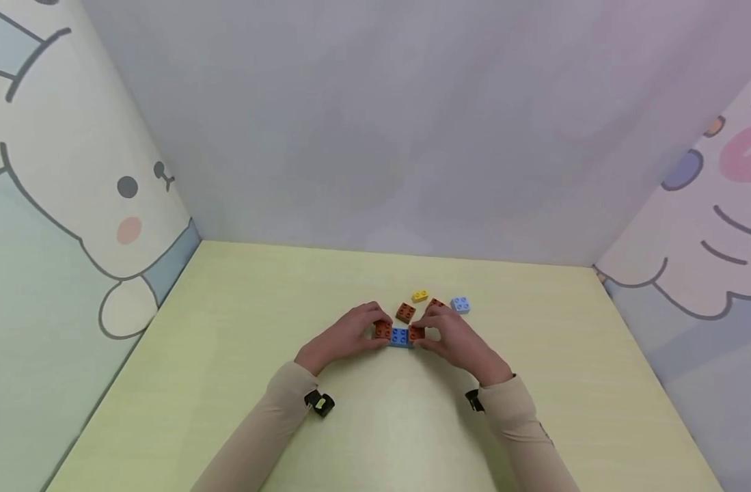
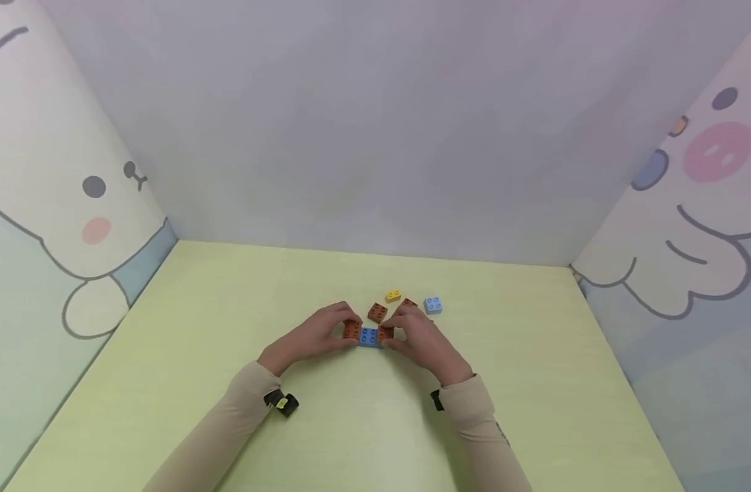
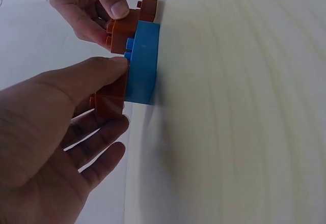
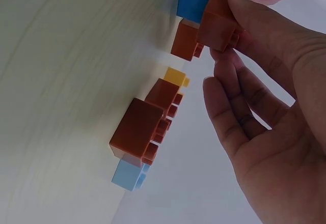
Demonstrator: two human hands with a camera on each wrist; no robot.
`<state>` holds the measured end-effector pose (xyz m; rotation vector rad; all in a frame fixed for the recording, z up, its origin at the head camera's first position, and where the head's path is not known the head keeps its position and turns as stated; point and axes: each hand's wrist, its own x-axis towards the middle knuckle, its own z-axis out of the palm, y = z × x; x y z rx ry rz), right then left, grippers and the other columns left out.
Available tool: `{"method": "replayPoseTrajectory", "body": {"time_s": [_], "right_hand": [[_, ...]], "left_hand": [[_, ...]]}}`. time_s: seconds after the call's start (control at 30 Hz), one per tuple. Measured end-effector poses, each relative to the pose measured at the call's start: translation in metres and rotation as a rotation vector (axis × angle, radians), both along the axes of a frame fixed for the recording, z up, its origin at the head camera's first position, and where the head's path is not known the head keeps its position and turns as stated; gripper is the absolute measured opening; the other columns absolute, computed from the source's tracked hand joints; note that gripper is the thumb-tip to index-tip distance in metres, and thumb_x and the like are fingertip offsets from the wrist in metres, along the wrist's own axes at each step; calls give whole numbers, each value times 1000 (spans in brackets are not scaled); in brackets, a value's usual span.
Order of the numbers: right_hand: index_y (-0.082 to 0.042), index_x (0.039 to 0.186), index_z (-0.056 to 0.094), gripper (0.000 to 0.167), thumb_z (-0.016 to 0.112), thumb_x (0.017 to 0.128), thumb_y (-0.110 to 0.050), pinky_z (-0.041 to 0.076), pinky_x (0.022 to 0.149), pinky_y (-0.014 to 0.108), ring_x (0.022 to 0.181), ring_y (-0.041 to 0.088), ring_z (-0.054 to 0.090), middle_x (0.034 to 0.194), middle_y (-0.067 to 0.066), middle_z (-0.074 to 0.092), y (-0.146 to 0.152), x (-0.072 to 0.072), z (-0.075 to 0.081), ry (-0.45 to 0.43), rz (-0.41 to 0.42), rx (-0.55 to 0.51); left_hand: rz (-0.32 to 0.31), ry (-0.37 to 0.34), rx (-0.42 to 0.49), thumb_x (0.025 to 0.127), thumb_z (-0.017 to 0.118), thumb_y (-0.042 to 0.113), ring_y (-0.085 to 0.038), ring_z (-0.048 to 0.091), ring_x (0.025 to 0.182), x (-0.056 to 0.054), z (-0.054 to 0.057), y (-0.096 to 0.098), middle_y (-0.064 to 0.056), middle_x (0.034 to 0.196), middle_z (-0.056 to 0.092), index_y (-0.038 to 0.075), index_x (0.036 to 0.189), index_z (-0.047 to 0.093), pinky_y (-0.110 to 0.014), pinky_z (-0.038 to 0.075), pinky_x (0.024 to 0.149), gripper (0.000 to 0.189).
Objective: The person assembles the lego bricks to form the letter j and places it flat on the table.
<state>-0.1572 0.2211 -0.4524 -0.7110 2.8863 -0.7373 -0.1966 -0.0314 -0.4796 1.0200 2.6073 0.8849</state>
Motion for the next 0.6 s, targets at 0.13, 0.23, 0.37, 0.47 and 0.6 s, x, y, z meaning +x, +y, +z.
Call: {"method": "replayPoseTrajectory", "body": {"time_s": [0.13,0.23,0.37,0.47,0.6], "right_hand": [[-14,115,78,28,80,89,-24,51,77,25,90,14,60,101,-4,67,1,-1,2,-11,30,15],[-14,113,78,26,78,91,-27,52,80,28,92,16,62,102,-3,69,3,-4,4,-4,50,17],[-13,113,78,23,72,96,-27,53,85,35,97,19,63,104,-2,71,8,-12,8,28,36,15],[-9,114,77,20,70,98,-18,53,83,35,95,21,62,104,2,71,9,-22,10,67,46,16],[-5,118,75,23,69,96,-7,55,84,37,96,24,63,106,7,72,7,-36,8,92,75,19]], "left_hand": [[7,-6,1,93,77,28,-9,57,101,0,0,1,2,116,64,13,124,68,-32,52,96,36],[7,-2,0,93,76,29,-9,57,101,0,-2,2,3,118,64,14,127,67,-32,52,97,39],[-12,31,-6,93,75,31,-10,57,103,0,-5,7,2,120,65,14,132,65,-32,51,97,43],[-25,50,-10,94,74,35,-9,57,104,0,-7,12,3,121,65,15,132,66,-30,51,96,43],[-38,32,0,95,73,36,-7,57,101,-3,-7,18,3,119,66,16,132,66,-25,50,92,43]]}}
